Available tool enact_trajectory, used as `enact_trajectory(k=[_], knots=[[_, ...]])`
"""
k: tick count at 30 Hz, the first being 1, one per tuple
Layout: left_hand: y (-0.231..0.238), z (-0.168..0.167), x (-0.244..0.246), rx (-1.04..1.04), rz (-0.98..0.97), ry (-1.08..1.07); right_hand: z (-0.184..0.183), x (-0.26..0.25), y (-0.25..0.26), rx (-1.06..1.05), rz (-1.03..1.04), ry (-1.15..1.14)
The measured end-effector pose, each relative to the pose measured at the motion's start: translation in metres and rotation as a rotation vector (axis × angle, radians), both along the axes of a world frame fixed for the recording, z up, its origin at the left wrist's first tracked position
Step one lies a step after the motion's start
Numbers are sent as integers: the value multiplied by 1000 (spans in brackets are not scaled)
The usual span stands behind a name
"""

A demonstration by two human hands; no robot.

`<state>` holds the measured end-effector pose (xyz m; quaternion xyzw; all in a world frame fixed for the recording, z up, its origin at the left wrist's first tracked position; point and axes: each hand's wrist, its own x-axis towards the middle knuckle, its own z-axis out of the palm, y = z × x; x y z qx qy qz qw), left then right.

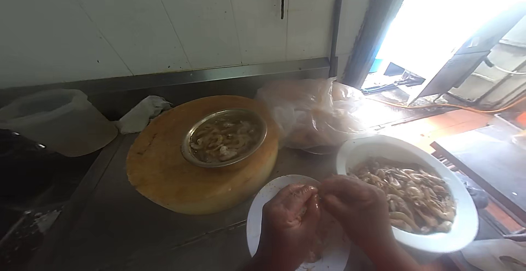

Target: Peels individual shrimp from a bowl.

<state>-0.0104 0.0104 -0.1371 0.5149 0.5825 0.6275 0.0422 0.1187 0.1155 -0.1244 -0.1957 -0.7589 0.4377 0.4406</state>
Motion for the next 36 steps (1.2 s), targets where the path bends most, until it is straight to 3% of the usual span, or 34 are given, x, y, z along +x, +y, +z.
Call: enact_trajectory(k=[2, 6, 8, 11, 16, 21, 25, 31, 36], knots=[[-2, 5, -3, -64, -134, -177, 0, 4, 7, -65, 84, -30], [-9, 20, -28, -336, -641, -809, 3, 10, 17, -109, 287, -11], [-9, 21, -33, -381, -773, -937, 5, 9, 19, -71, 269, 21], [-11, 24, -36, -385, -807, -949, 8, 13, 22, -31, 161, 7], [-12, 30, -36, -318, -605, -1046, 7, 20, 14, 201, 121, -257], [-5, 28, -24, -308, -407, -984, 4, 8, -1, 212, -33, -161], [-4, 26, -21, -259, -336, -903, 2, 3, -2, 172, -23, -151], [-2, 8, -16, -204, -110, -283, 5, 0, -2, 144, 8, -170], [-1, 0, -20, -235, -134, -143, 6, 4, 1, 201, 80, -258]])
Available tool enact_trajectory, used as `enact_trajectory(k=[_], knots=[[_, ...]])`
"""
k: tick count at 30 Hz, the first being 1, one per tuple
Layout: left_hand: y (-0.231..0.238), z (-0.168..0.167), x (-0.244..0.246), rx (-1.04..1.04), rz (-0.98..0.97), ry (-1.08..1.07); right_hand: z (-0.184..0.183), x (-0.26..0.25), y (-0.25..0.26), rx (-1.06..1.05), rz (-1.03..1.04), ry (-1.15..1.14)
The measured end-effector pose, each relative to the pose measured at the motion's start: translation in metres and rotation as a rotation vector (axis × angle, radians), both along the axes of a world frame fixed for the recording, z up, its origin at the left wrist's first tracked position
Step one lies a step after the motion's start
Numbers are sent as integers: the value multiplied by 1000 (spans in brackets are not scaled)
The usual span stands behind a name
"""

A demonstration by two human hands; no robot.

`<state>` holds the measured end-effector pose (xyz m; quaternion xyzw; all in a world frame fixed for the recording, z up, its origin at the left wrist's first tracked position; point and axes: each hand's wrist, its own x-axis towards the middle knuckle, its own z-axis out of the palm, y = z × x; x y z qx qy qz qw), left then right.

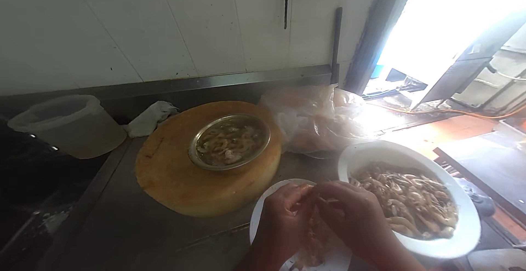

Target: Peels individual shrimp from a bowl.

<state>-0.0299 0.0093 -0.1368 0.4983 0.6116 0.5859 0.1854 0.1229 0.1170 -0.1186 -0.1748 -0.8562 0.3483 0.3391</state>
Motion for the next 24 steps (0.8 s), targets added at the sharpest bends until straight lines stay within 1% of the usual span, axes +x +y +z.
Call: enact_trajectory(k=[3, 5, 8, 12, 13, 14, 17, 19, 20, 22, 24], knots=[[-1, 2, -2, 6, -21, 26, 1, 5, 5, -54, 112, -4], [-2, 4, -3, 9, -39, 4, 1, 7, 5, -90, 141, 15], [-1, 5, -4, 3, -66, -75, -3, 8, 4, -93, 98, 37], [0, 6, 0, -46, -84, -281, -12, 5, -2, -118, 7, 137], [1, 5, 2, -26, -69, -277, -12, 5, -2, -136, -9, 148], [2, 4, 3, 5, -45, -230, -11, 4, -3, -161, -19, 147], [3, -1, 2, 102, 9, 4, -5, 3, -3, -242, -27, 89], [3, -4, 0, 144, 16, 160, -3, 4, 1, -274, 1, 53], [3, -4, 0, 161, 15, 205, -3, 5, 3, -280, 22, 56], [3, -4, 1, 168, 13, 232, -5, 4, 5, -280, 38, 115], [4, -4, 1, 152, 12, 208, -5, 4, 4, -313, 44, 198]])
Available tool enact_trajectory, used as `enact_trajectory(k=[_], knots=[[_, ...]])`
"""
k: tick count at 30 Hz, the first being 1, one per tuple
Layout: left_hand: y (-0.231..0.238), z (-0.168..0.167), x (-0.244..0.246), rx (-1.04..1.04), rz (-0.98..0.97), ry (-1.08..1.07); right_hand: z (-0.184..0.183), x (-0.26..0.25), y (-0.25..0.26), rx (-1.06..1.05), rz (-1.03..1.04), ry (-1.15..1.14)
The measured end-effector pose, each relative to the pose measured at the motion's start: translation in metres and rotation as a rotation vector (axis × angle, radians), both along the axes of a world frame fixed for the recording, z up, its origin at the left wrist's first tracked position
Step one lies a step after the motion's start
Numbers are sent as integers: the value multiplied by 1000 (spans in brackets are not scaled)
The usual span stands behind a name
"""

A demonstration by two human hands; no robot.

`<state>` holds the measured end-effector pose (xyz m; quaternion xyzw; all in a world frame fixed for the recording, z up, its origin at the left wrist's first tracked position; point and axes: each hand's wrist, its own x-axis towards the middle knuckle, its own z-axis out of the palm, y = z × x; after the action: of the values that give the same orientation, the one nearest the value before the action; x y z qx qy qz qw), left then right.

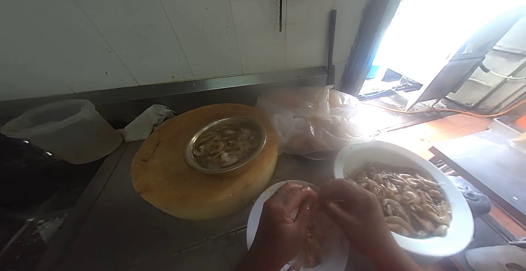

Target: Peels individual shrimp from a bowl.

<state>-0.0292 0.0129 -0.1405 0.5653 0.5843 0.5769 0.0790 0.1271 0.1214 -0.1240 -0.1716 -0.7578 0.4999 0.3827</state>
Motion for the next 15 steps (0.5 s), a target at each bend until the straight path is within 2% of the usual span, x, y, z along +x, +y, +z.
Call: enact_trajectory(k=[4, 6, 8, 11, 13, 15], knots=[[-1, 4, -5, -30, 28, -110, 5, 5, -2, -117, 16, 164], [-4, 10, -8, -19, 52, -144, 6, 10, -3, -58, -21, 160], [-7, 20, -9, 12, 87, -152, 0, 17, -6, 134, -38, -21], [-14, 47, -32, 91, 234, -68, -1, 18, -19, 415, 212, -496], [-23, 75, -58, -36, 440, 110, -3, 13, -28, 577, 232, -577], [-29, 107, -87, -348, 558, 303, -2, 12, -32, 656, 125, -460]])
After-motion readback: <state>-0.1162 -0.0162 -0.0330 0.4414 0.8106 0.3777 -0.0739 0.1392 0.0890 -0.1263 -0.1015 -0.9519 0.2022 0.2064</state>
